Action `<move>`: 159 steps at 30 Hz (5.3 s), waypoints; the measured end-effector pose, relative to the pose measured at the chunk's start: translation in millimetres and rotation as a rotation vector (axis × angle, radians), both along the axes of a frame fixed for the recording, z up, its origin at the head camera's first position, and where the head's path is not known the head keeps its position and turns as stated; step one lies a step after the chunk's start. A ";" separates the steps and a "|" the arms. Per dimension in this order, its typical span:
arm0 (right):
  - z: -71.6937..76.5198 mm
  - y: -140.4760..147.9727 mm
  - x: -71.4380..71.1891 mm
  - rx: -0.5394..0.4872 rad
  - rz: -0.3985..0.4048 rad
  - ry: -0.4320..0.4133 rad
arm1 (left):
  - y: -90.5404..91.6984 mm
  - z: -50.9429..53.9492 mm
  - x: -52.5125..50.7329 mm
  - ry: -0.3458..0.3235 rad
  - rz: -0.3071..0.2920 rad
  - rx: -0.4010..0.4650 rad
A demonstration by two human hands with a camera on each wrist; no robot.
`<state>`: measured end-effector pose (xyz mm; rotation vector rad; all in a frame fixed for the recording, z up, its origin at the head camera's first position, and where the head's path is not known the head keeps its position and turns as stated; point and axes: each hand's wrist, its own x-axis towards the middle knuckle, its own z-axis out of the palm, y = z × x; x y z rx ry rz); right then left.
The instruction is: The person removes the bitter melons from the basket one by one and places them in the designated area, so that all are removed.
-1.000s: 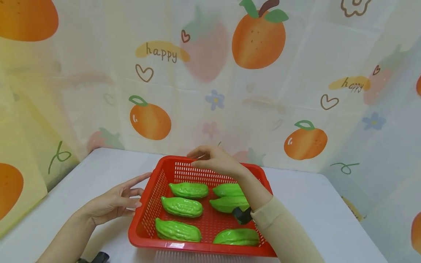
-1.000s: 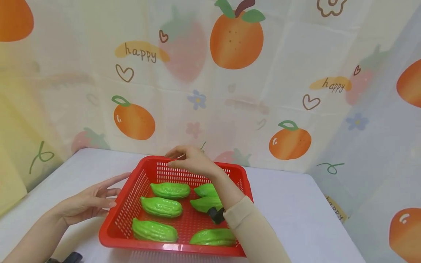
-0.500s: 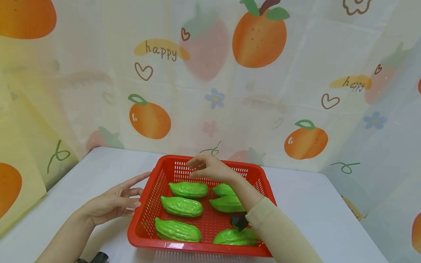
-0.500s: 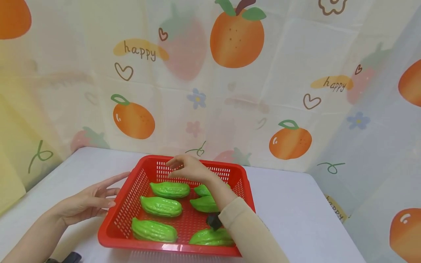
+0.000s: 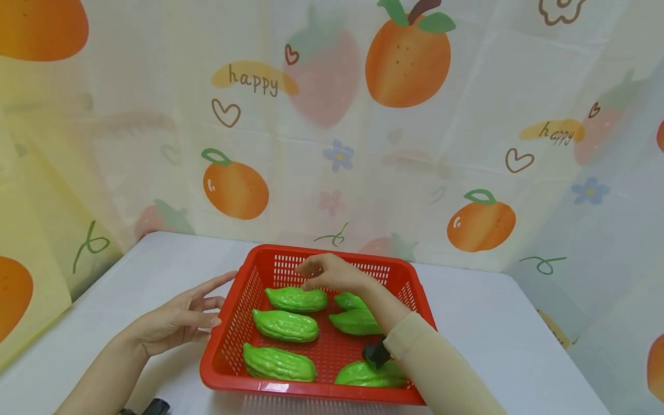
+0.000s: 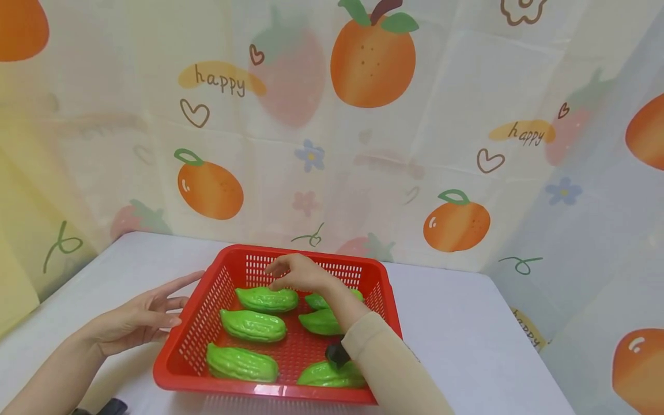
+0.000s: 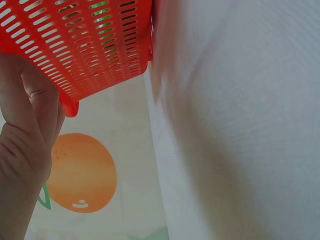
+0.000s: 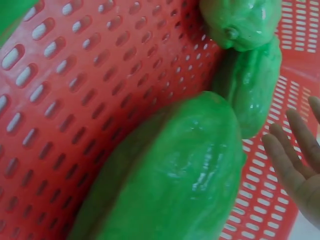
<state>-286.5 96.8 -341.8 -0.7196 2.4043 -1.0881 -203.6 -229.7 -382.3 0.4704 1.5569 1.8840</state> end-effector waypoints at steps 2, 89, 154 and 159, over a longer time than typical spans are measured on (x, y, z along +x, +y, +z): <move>-1.7 0.2 0.0 0.013 0.000 -0.002 | 0.0 1.2 0.6 -0.008 0.001 -0.002; 26.6 23.1 1.6 0.274 0.079 0.078 | 0.2 1.3 2.2 0.020 0.014 -0.010; 67.8 156.9 13.9 -0.150 -0.262 0.120 | -0.7 -1.7 1.1 0.033 -0.009 0.018; 61.6 168.3 18.1 -0.138 -0.303 0.135 | -0.8 -0.9 1.8 0.033 -0.007 0.020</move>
